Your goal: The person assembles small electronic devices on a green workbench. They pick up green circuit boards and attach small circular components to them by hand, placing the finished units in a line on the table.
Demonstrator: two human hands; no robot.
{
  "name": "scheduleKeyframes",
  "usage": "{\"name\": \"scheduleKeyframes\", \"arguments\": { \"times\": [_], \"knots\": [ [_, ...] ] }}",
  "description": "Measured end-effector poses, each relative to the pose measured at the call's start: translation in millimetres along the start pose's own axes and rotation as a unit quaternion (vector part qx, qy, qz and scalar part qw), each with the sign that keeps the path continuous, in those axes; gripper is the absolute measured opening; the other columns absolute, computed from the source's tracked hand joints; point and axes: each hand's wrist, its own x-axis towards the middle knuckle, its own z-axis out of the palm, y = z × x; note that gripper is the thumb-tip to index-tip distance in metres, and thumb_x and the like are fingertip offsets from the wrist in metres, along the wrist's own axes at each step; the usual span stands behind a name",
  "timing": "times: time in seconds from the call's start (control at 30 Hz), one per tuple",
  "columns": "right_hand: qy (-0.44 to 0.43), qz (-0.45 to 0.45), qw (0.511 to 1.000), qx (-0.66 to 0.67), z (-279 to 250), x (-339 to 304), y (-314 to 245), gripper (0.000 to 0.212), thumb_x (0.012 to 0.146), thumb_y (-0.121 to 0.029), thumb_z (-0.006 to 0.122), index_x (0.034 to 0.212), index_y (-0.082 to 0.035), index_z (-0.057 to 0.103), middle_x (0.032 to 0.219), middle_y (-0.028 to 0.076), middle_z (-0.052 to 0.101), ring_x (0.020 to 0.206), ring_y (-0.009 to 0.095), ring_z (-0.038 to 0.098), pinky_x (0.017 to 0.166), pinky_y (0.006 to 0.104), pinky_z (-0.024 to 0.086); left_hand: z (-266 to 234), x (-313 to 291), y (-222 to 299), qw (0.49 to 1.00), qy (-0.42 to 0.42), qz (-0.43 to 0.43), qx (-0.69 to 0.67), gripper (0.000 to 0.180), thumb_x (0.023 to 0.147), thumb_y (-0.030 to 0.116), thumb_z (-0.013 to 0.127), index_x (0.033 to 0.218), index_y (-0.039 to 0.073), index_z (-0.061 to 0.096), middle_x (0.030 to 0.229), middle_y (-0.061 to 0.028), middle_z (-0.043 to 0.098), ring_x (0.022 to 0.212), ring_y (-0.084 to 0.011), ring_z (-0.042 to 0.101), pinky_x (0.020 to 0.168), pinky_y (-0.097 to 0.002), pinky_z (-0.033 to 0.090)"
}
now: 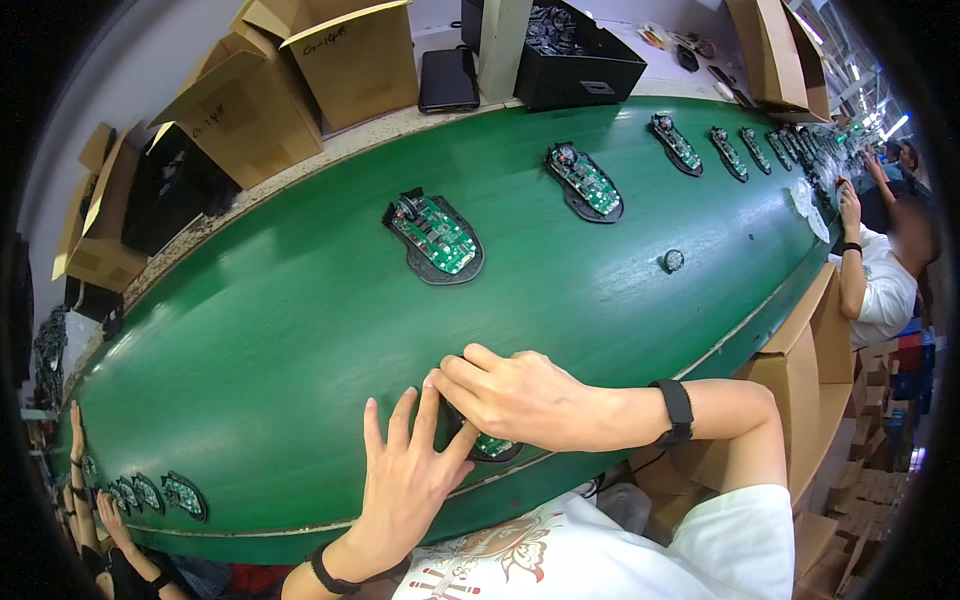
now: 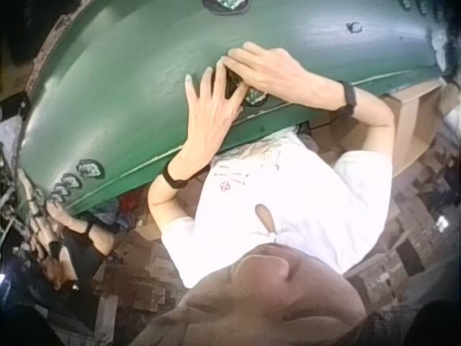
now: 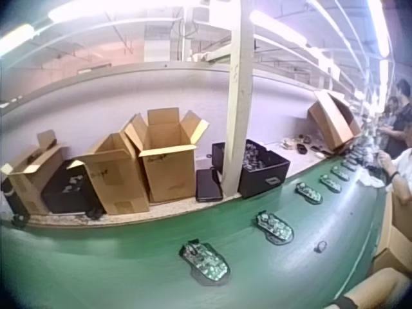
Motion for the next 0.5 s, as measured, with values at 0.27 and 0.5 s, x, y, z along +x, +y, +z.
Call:
{"name": "scheduleKeyframes", "arguments": {
  "times": [0.27,0.5],
  "knots": [
    [0.051,0.102,0.992,0.054,-8,1,8,0.042,0.078,-0.015,0.078,0.118,-0.007,0.068,0.099,0.0,0.064,0.08,0.015,0.06,0.047,0.0257,0.049,0,10,-3,1.0,0.003,-0.007,-0.03,0.05,0.086,0.015,0.062,0.136,0.022,0.06,0.145,-0.0261,0.046,0.128,-0.0414,0.051,0.106,-0.0629,0.039],
    [0.038,0.104,0.99,0.085,9,-13,19,0.036,0.081,-0.013,0.079,0.114,-0.002,0.068,0.09,0.004,0.063,0.078,0.017,0.062,0.047,0.0302,0.05,14,24,-8,0.999,-0.018,0.004,-0.038,0.068,0.073,0.024,0.084,0.136,0.028,0.06,0.148,-0.0247,0.043,0.132,-0.0412,0.048,0.105,-0.0553,0.042]
  ]
}}
